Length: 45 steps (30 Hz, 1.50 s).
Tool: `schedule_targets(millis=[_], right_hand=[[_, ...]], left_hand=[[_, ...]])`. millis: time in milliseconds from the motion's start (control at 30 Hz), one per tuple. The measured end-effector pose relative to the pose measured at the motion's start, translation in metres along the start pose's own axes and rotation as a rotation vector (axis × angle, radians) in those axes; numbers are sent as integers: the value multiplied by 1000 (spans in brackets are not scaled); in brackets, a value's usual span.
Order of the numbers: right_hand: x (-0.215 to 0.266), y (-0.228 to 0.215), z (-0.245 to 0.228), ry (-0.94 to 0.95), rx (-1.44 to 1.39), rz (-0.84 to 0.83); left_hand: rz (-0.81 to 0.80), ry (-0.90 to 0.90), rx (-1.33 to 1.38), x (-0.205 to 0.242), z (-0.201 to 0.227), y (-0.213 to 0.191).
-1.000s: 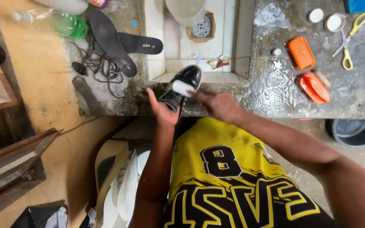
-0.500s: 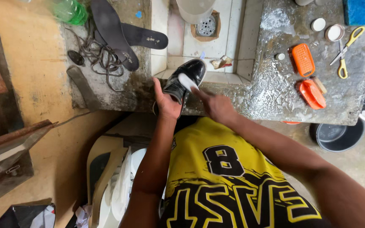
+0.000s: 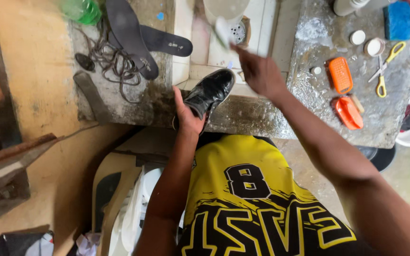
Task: The person cleans shoes by scrubbing them with a brush and water, then rinses them in a washing machine.
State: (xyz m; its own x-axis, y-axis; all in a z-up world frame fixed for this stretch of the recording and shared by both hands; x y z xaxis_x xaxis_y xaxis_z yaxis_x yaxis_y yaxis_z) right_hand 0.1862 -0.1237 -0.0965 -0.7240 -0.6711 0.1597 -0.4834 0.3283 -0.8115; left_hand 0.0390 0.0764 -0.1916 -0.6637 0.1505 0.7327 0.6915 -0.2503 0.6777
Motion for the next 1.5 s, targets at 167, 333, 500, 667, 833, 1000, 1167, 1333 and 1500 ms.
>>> schedule_targets(millis=[167,333,500,667,833,1000,1167,1333,1500], right_hand=[[79,47,-41,-82,239,-305],[49,11,-2,109,200,-50],[81,43,-31,-142,267,-290],[62,20,-6,198,6,-100],[83,41,-69,-161,-453,89],[101,30,-86,-259,-538,68],[69,46,-89,16,-277,-143],[96,44,-96,-197,-185,-111],[65,20,-69,-139,108,-107]], left_hand=[[-131,24,15,3,-4,3],[-49,0,32,0,0,-3],[-104,-6,-37,-2,-2,-3],[-88,9,-55,4,1,-11],[-192,-78,18,-1,0,-7],[19,-51,-26,-2,-8,-14],[-113,-78,-13,-5,-4,-5],[-39,59,-51,2,-1,-8],[-131,-77,-65,7,-7,7]])
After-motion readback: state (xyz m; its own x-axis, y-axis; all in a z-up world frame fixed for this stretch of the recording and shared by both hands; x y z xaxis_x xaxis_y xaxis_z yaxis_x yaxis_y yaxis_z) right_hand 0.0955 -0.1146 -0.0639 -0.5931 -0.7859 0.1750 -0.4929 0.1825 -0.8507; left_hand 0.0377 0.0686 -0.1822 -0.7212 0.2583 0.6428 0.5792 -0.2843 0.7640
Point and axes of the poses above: each hand's wrist, its own x-axis away from the middle knuckle, its own y-axis out of the palm, z = x × y, the point moved 3 cm from there along -x, towards the middle knuckle, and after that the axes turned 14 degrees about -y, right-handed, at the moved point
